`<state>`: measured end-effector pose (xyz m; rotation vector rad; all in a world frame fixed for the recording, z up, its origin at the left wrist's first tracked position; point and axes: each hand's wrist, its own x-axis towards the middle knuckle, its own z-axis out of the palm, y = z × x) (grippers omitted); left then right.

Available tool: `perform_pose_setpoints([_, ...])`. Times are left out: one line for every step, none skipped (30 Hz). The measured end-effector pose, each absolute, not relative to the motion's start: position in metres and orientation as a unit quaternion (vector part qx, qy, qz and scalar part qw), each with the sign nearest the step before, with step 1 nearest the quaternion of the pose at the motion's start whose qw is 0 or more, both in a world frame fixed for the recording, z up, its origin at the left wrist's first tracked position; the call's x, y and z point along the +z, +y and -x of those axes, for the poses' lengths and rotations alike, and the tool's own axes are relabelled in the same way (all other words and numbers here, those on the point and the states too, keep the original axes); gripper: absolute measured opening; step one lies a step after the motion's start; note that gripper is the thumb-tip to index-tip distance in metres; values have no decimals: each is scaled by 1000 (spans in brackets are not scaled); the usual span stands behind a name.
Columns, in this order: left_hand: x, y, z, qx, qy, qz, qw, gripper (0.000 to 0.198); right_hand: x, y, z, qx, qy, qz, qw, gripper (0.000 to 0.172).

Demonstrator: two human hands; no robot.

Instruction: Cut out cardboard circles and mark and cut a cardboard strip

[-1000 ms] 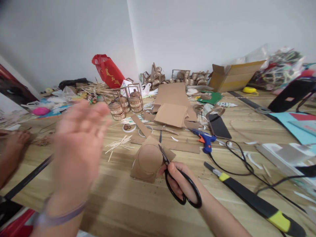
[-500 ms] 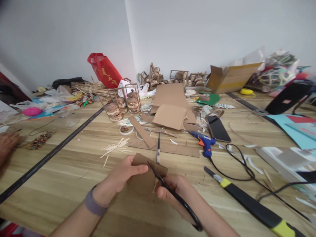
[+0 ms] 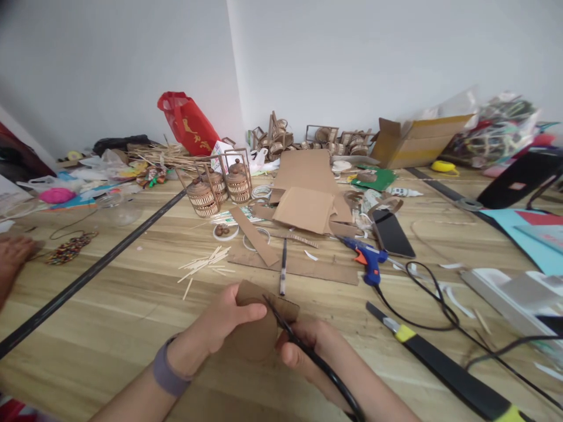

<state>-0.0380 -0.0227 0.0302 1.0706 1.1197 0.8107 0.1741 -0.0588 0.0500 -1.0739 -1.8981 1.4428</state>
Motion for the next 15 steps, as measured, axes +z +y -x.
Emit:
perform_pose_setpoints([30, -23, 38, 354, 486, -477, 641, 46, 50, -59, -174, 533, -702, 395, 259, 75])
perform_pose_setpoints([30, -23, 39, 354, 483, -483, 639, 45, 50, -60, -175, 535, -702, 395, 255, 75])
perform_pose_setpoints([30, -23, 39, 353, 479, -488, 638, 45, 49, -60, -175, 538, -702, 395, 251, 76])
perform_pose_setpoints([30, -23, 39, 353, 477, -492, 637, 45, 48, -60, -175, 540, -700, 396, 248, 77])
perform_pose_setpoints([30, -23, 39, 353, 477, -496, 634, 45, 48, -60, -176, 543, -698, 399, 243, 77])
perform_pose_setpoints([29, -23, 39, 352, 477, -501, 631, 45, 47, -60, -176, 546, -696, 401, 238, 77])
perform_pose_setpoints([29, -23, 39, 350, 477, -507, 628, 46, 47, -60, -177, 551, -694, 401, 232, 78])
perform_pose_setpoints([29, -23, 39, 348, 476, -511, 625, 46, 47, -60, -177, 558, -691, 402, 225, 79])
perform_pose_setpoints([29, -23, 39, 347, 473, -516, 624, 47, 47, -60, -178, 566, -685, 404, 219, 81])
perform_pose_setpoints([29, -23, 40, 346, 468, -520, 625, 47, 47, -60, -179, 575, -677, 408, 212, 83])
perform_pose_setpoints([29, -23, 40, 345, 464, -523, 626, 47, 47, -61, -180, 583, -667, 416, 206, 86])
perform_pose_setpoints([29, -23, 41, 346, 463, -524, 626, 46, 47, -62, -180, 589, -657, 424, 202, 88])
perform_pose_setpoints([30, -23, 41, 345, 464, -525, 625, 45, 47, -62, -181, 595, -648, 432, 200, 90])
perform_pose_setpoints([30, -23, 41, 343, 466, -525, 624, 44, 46, -63, -182, 599, -642, 435, 201, 90])
perform_pose_setpoints([31, -23, 42, 342, 469, -525, 622, 43, 45, -63, -183, 602, -637, 435, 203, 91])
